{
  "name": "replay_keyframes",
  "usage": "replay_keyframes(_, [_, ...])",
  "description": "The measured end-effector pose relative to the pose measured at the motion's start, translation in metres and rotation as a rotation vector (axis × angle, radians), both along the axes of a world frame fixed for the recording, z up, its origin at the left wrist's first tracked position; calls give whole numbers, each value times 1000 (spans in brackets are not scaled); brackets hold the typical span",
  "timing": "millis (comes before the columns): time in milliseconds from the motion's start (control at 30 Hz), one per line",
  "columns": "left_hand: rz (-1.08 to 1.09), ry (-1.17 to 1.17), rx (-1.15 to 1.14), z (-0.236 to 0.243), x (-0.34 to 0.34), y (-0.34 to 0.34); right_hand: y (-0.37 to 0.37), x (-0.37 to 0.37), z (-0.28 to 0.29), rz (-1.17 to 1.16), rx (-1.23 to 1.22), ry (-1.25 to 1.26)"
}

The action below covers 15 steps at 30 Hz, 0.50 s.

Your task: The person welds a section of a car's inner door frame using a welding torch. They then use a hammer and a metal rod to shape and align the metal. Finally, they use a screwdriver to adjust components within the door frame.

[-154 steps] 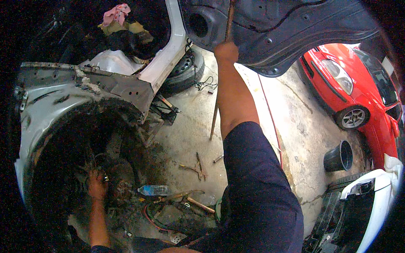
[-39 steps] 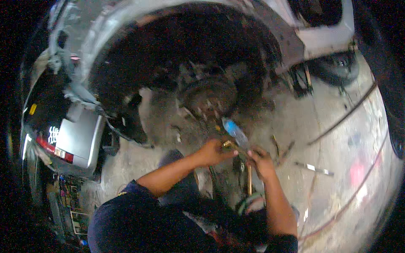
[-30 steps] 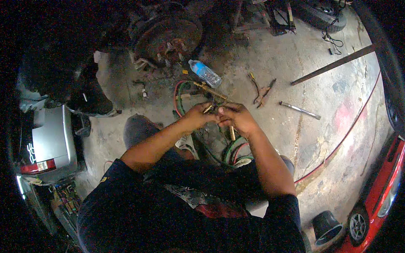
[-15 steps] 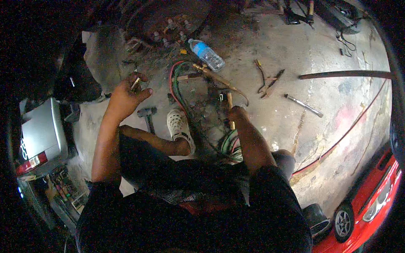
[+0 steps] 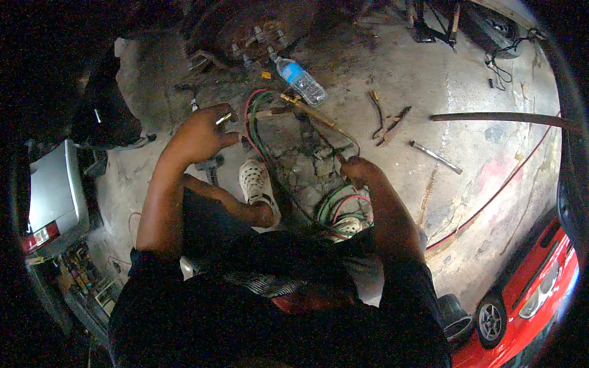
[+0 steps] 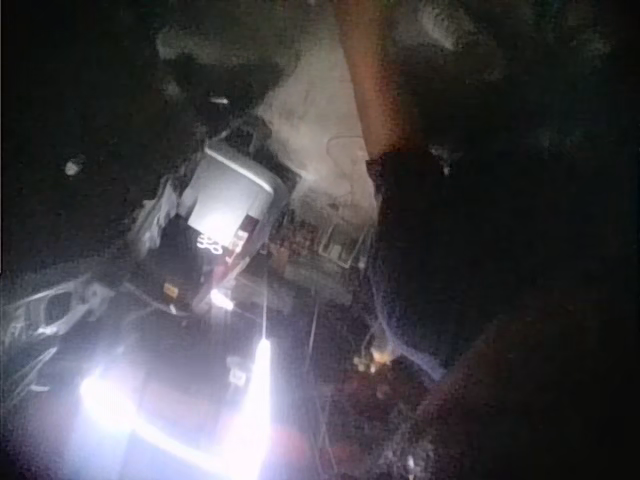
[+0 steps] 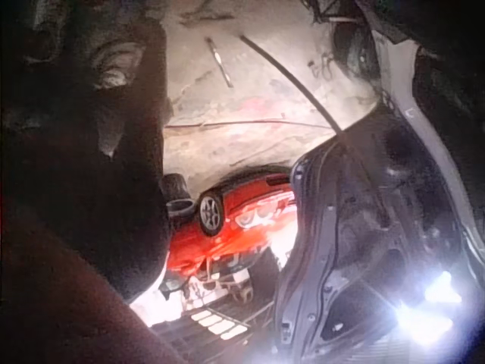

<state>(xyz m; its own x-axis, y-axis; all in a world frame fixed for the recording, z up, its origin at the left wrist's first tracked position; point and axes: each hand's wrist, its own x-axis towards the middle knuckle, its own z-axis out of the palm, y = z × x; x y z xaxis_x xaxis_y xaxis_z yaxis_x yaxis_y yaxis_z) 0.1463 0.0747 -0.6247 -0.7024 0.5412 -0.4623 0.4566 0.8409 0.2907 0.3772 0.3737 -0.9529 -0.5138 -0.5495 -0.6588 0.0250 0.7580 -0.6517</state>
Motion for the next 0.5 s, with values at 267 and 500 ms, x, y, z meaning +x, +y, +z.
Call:
replay_keyframes(267, [-95,-120,-106,-12,-11,44,12,60,70,69,362,378])
replay_keyframes(500, [-180,-50,-32,-22,-14,46,6,41,75,-757,319,159])
